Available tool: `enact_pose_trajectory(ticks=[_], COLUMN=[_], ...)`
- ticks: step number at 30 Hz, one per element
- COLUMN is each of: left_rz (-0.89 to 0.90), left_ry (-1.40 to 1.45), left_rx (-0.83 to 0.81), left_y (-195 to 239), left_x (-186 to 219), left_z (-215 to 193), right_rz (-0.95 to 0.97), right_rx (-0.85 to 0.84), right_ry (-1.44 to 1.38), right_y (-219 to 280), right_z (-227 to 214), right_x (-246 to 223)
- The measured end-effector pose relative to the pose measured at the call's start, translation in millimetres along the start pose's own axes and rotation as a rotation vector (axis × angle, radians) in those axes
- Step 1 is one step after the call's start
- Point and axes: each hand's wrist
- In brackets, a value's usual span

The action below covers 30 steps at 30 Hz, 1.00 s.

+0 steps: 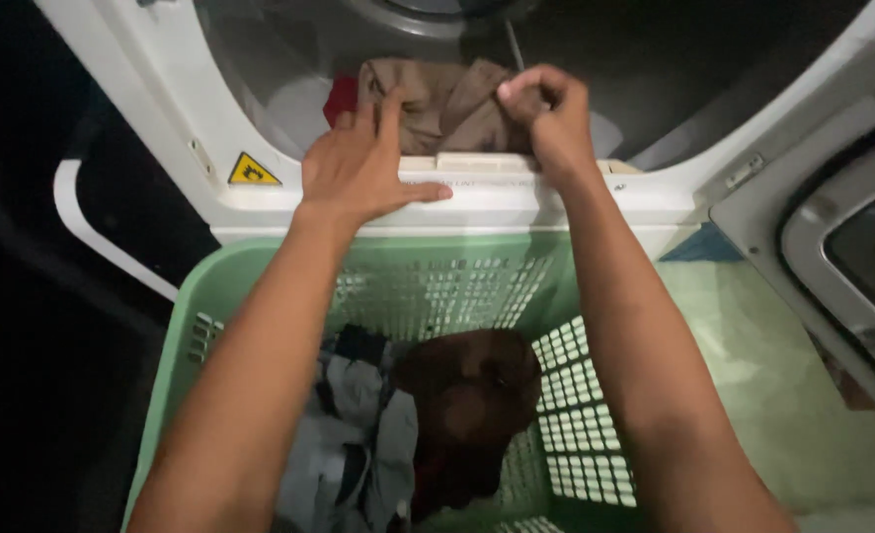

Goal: Unloading dried clothes from a dryer into a laundry basket

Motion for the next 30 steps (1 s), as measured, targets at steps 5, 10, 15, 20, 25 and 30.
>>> enact_pose_trajectory(ticks=[5, 10, 15, 20, 25, 30], left_rz=[-0.015, 0.002, 0.164, 0.349, 0.506, -0.122], left_ry=[-0.040, -0.008, 0.148, 0.303, 0.664, 1.106], left_rx=[0.023, 0.075, 0.277, 0.440, 0.367, -0.099], left_y=[0, 9, 30, 60, 81, 106], left_x=[1, 1, 1, -6, -6, -4], left_z=[-11, -6, 5, 20, 26, 54], right_rz=[-0.030, -0.008, -0.009, 0.167, 0.020, -0.157], right_rx=[0.035, 0.050, -0.301, -0.370, -0.584, -0.563], right_ry=[-0.339, -0.416, -0.455, -0.518, -0.292, -0.142], right_y=[2, 31, 62, 92, 132, 154], right_z=[-12, -15, -5, -2, -5, 4], right_x=[-9, -38, -75, -89, -82, -75])
Point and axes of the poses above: each hand's wrist, its own y-axis away from the middle knuckle, its own z-axis out of the palm, x = y × z, and after that the axes turned 11 degrees about -z, right-handed
